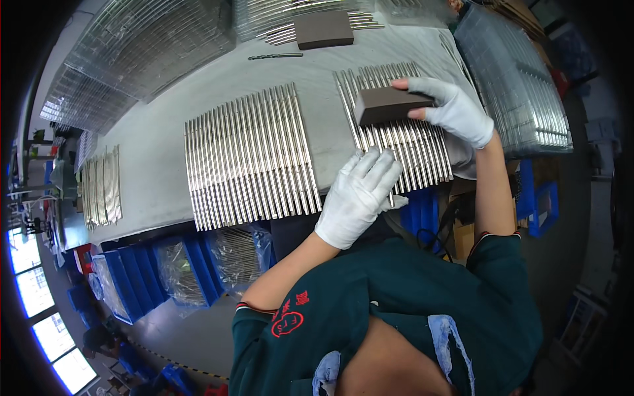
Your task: Aligning and organizing thin metal rods or slats on a workbench using an alignment block in a manufacturing setting.
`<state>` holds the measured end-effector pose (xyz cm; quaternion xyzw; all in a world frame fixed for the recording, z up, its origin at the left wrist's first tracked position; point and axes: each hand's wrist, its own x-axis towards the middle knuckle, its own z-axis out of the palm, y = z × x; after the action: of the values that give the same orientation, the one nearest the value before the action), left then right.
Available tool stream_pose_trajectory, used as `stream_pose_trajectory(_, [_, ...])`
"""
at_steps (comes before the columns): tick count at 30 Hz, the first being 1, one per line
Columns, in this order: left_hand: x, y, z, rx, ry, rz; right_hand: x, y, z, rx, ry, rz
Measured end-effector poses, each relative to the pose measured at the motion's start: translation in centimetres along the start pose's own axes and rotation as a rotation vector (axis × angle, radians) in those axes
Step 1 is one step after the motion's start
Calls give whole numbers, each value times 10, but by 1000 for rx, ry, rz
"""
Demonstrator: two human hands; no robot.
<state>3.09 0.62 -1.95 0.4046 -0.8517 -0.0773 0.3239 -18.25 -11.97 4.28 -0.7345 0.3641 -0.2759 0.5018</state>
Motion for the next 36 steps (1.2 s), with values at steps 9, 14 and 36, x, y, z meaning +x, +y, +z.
stream_pose_trajectory(9, [1,-1,-1,-28,-14,12,-5,-3,3,-18,47,51])
stream_pose_trajectory(14, [1,-2,2,-31,1,30,-3,4,16,-211,92,-117])
stream_pose_trajectory(36, [0,5,-2,20,-58,-65,154,20,45,15,-159,-100])
